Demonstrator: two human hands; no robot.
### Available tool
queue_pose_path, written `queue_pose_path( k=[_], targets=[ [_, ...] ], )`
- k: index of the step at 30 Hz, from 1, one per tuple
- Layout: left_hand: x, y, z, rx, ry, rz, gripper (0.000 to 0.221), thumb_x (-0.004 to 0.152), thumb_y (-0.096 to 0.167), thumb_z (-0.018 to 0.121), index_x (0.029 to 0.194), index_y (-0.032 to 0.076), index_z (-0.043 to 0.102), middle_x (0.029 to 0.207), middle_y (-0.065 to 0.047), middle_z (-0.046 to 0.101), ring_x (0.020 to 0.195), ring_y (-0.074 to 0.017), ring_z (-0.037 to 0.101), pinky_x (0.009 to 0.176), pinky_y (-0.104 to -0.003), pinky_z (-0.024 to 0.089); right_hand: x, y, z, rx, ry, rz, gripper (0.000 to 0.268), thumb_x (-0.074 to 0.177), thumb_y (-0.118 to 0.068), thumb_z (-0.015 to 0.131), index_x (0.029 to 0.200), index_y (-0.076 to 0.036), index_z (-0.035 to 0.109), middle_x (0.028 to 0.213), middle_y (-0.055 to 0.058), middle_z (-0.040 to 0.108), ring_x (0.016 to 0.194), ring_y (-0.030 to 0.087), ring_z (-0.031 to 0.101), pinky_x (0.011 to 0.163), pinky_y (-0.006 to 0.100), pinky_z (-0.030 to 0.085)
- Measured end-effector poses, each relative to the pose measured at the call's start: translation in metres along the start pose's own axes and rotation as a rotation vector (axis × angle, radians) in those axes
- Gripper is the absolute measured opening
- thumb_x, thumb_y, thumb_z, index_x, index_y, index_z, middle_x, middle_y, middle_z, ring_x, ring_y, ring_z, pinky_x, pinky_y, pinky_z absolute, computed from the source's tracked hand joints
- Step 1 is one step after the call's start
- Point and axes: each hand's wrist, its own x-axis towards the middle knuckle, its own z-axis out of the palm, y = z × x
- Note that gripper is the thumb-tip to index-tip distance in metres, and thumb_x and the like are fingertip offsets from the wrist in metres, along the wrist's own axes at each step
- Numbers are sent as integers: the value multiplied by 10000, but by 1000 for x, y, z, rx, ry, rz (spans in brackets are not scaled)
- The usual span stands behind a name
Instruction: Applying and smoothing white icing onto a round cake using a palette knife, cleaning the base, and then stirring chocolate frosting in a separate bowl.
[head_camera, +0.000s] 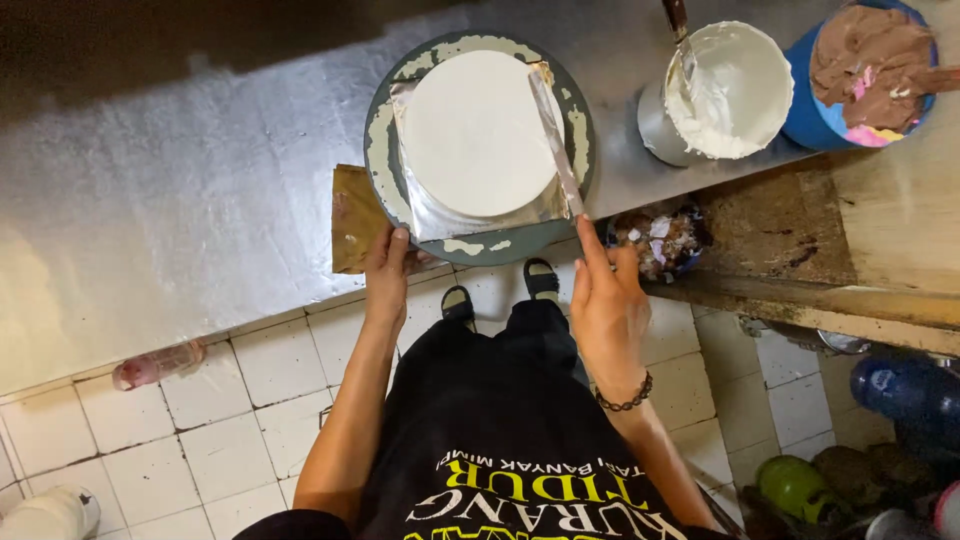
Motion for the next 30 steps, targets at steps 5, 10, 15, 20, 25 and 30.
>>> queue_pose_path(
  k=[5, 10, 15, 20, 25, 30],
  targets=[
    [1, 0, -4, -9, -43, -29, 558, 1060, 365, 597, 1509, 60, 468, 1431, -224, 563, 1260, -356, 611, 1029, -503, 534, -1, -8, -5, 92, -51, -20, 474, 1081, -92, 542, 1537, -221, 538, 932, 75, 514, 525, 285, 562, 466, 395, 483],
    [9, -24, -11, -100, -46, -24, 556, 1056, 321, 612, 1496, 14, 466, 1367, -200, 592, 1169, -308, 646, 991, -488, 563, -1, -3, -1, 217, -145, -53, 523, 1038, -97, 587, 1543, -219, 526, 947, 113, 583, 699, 347, 629, 582, 449, 522],
    [4, -10, -16, -31, -80, -55, 524, 1047, 358, 620, 1432, 11, 541, 1299, -239, 647, 1089, -365, 696, 986, -524, 552, -3, 28, -10, 1089, -691, 220, 475, 977, -117, 603, 1451, -115, 599, 767, 182, 707, 440, 225, 664, 364, 328, 528],
    [-6, 10, -31, -118, -53, -113, 439, 1082, 393, 475, 1279, 26, 613, 1081, -237, 728, 933, -374, 753, 943, -505, 568, 1, 102, -9, 1162, -151, 641, 379, 1058, -198, 518, 1428, -258, 574, 680, 101, 625, 409, 168, 582, 323, 271, 483],
    [0, -21, -41, -177, -32, -158, 525, 1086, 449, 419, 1315, -2, 557, 1113, -258, 709, 940, -389, 744, 925, -501, 571, -5, 170, 38, 949, 88, 753, 428, 1089, -229, 539, 1507, -163, 479, 752, 104, 641, 456, 194, 607, 354, 305, 481],
    [11, -68, -31, -175, -143, -185, 646, 1066, 569, 410, 1411, 33, 513, 1046, -177, 697, 911, -365, 753, 894, -463, 590, 26, 113, 21, 754, 66, 437, 411, 1042, -88, 584, 1448, -27, 582, 1132, 204, 641, 978, 262, 638, 881, 413, 523]
  ],
)
